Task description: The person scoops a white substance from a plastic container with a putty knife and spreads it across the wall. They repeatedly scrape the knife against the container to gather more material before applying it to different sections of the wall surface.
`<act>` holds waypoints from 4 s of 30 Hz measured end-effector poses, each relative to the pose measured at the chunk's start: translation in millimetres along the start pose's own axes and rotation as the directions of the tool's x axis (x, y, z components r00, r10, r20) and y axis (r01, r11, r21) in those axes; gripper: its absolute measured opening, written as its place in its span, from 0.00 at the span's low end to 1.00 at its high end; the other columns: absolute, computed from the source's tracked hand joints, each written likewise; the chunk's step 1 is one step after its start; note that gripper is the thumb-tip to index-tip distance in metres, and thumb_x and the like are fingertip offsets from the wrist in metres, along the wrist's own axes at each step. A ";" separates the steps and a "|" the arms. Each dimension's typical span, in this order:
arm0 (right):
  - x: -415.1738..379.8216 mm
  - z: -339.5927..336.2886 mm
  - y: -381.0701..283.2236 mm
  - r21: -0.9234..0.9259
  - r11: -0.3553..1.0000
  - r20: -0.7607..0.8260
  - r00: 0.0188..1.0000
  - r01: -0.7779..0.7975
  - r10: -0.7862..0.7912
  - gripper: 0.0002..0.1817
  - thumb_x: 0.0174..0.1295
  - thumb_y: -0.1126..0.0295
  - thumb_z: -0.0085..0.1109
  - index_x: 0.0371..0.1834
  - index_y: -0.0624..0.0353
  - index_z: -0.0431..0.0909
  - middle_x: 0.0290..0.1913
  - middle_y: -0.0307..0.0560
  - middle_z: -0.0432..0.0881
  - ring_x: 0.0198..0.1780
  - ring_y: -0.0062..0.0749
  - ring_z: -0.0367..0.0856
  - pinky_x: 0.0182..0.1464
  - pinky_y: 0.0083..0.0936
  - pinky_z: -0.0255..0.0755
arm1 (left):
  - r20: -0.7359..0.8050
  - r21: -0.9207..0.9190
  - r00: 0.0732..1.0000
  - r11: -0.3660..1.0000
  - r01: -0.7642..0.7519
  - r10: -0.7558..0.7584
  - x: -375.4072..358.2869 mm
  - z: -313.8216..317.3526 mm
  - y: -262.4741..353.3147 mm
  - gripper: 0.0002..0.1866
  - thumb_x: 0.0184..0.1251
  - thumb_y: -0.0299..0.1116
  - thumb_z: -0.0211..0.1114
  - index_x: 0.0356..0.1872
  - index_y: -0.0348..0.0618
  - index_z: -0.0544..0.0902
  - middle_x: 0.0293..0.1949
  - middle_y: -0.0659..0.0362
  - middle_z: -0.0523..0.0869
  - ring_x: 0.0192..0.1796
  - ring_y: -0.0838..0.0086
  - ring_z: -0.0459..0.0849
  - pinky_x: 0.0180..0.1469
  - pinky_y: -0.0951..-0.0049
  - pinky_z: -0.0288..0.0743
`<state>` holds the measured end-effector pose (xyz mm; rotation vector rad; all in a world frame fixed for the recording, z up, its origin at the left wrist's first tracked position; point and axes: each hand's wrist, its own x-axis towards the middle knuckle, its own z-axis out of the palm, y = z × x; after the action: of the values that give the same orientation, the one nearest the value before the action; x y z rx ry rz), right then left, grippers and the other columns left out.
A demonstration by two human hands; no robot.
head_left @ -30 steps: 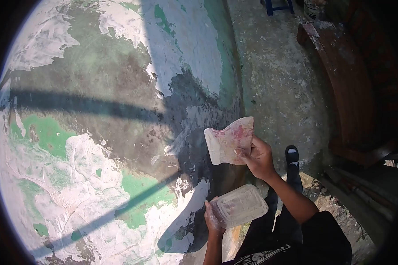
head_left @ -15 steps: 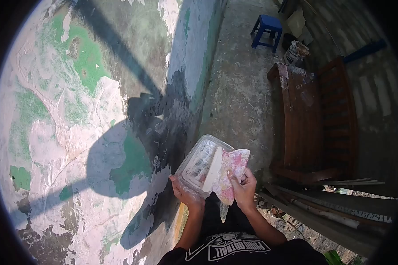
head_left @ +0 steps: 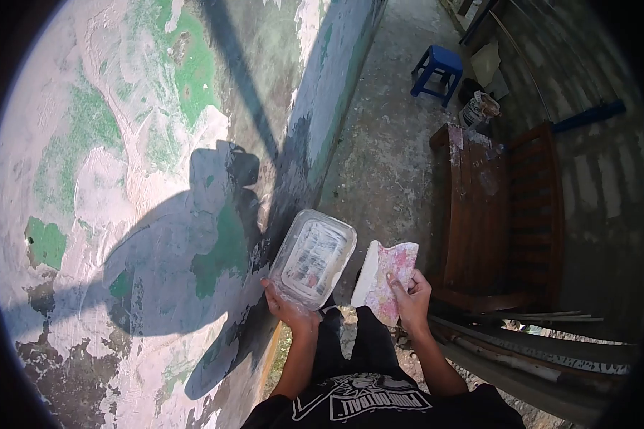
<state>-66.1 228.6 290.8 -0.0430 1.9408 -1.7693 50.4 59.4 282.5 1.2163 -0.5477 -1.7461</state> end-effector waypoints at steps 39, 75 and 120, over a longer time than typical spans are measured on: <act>44.4 52.6 -126.5 -0.396 0.403 0.906 0.280 0.825 0.318 0.13 0.57 0.78 0.56 0.46 0.62 0.77 0.32 0.64 0.81 0.39 0.58 0.80 0.39 0.45 0.71 | 0.125 0.406 0.980 0.909 0.094 -0.158 36.7 -36.7 -14.0 0.24 0.72 0.49 0.60 0.36 0.32 0.83 0.31 0.57 0.85 0.30 0.78 0.81 0.34 0.76 0.76; 96.3 208.1 60.5 0.140 0.680 -0.061 0.691 0.720 -0.720 0.24 0.51 0.88 0.52 0.55 0.69 0.78 0.54 0.57 0.82 0.59 0.50 0.80 0.59 0.40 0.76 | 0.076 0.432 0.990 0.899 0.071 -0.115 76.8 -206.5 -126.3 0.14 0.77 0.45 0.53 0.39 0.46 0.79 0.32 0.67 0.81 0.31 0.83 0.78 0.33 0.78 0.71; 119.2 214.9 134.8 0.204 0.464 0.129 0.447 0.862 -0.885 0.23 0.47 0.88 0.59 0.50 0.63 0.83 0.55 0.50 0.83 0.61 0.42 0.79 0.63 0.35 0.75 | 0.135 0.631 0.989 0.775 -0.035 -0.066 92.5 -200.6 -143.3 0.20 0.77 0.48 0.51 0.40 0.41 0.80 0.34 0.62 0.85 0.33 0.79 0.82 0.36 0.74 0.78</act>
<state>-45.5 8.4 118.6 -1.4134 1.7269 -2.3256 160.7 76.4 44.0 1.5447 -1.3030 -1.7277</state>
